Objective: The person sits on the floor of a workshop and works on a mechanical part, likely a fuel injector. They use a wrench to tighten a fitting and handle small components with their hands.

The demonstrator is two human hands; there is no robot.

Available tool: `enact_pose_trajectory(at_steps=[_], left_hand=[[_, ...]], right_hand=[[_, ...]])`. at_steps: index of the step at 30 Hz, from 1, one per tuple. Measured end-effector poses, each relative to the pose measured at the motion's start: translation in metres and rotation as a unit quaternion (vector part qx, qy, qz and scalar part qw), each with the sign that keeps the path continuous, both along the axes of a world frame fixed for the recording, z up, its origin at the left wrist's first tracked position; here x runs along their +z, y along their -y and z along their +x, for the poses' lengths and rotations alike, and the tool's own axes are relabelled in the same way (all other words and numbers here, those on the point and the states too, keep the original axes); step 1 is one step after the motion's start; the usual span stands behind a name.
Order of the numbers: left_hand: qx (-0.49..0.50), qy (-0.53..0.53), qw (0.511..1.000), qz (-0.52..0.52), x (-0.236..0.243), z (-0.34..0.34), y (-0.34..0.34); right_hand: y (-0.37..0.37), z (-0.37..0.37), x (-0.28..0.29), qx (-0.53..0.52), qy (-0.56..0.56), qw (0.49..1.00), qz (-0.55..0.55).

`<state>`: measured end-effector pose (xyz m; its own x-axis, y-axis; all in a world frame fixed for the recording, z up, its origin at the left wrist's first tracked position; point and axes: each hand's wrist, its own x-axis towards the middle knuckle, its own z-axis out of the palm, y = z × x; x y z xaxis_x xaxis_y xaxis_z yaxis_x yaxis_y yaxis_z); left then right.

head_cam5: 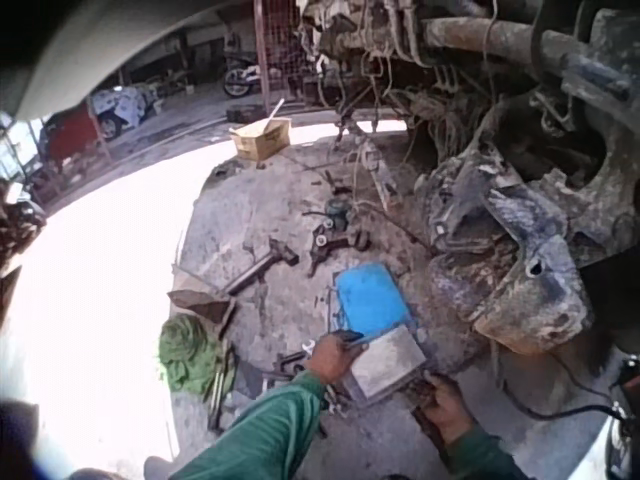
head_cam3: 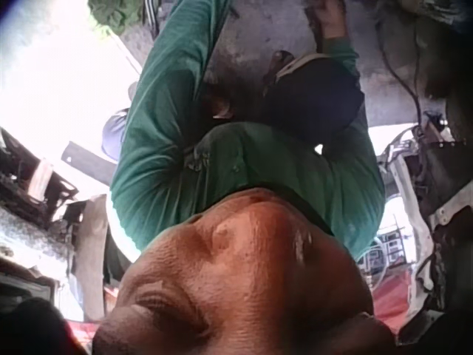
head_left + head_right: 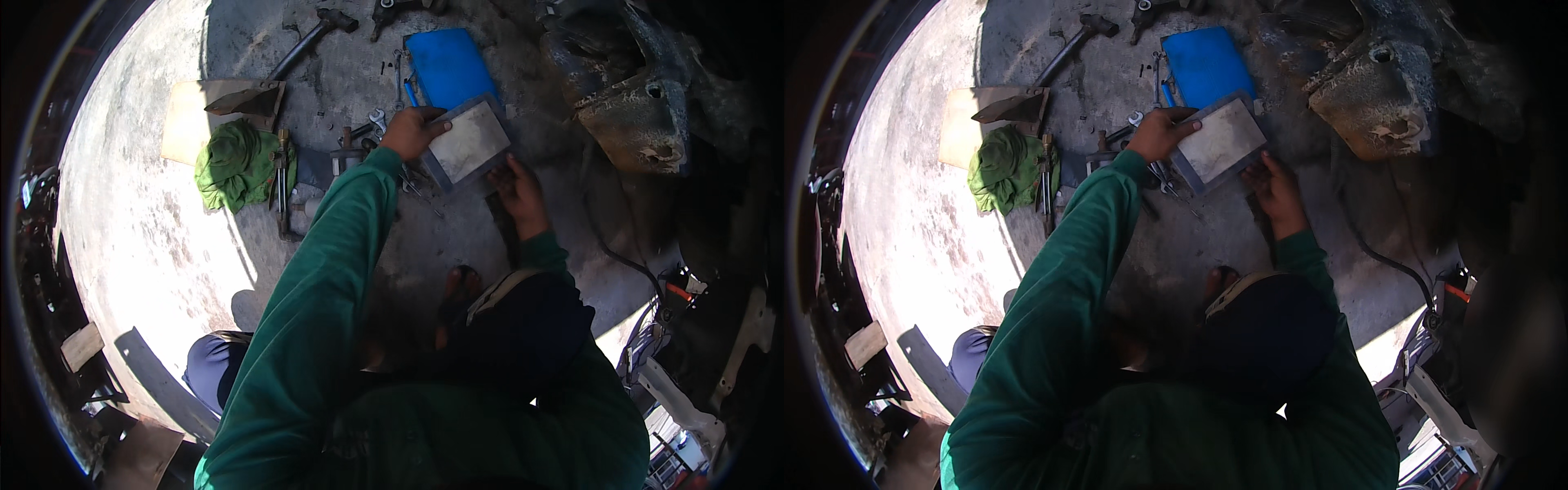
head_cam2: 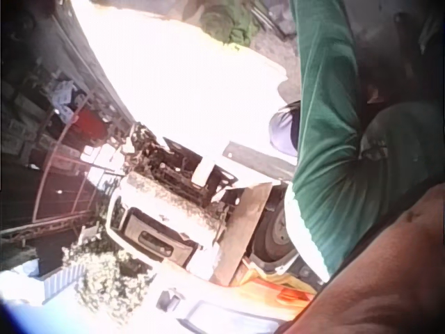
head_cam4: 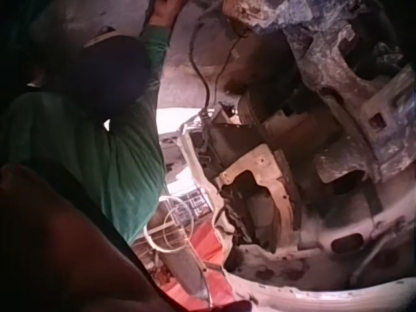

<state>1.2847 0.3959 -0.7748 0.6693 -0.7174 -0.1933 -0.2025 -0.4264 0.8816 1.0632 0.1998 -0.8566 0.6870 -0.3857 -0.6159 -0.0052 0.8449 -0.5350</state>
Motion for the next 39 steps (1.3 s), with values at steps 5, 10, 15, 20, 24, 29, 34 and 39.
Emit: enact_pose_trajectory(at_steps=[5,10,15,20,24,29,34,39], left_hand=[[0.190,0.213,0.954,-0.088,-0.001,0.030,0.018],[0.178,0.130,0.974,-0.056,0.008,-0.034,-0.027],[0.244,-0.345,0.905,-0.046,-0.015,-0.067,-0.035],[0.354,-0.386,0.828,-0.198,-0.017,-0.082,0.001],[0.367,-0.340,0.840,-0.210,-0.031,-0.080,0.007],[0.369,-0.288,0.847,-0.253,-0.056,-0.078,0.007],[0.336,-0.229,0.885,-0.225,-0.055,-0.074,0.003],[0.282,-0.108,0.936,-0.180,0.001,-0.066,0.001]], right_hand=[[-0.018,0.034,-0.002,-0.053,0.011,0.996,0.069],[-0.019,0.030,0.003,-0.059,-0.016,0.997,0.048],[-0.031,0.027,0.014,-0.026,-0.013,0.999,0.032],[-0.044,0.022,0.016,0.039,0.009,0.999,0.017],[-0.053,0.025,0.025,0.032,-0.018,0.999,-0.003],[-0.057,0.027,0.029,0.030,-0.021,0.999,-0.014],[-0.060,0.025,0.034,0.016,-0.058,0.998,-0.029],[-0.045,0.005,0.059,0.060,-0.145,0.815,-0.557]])
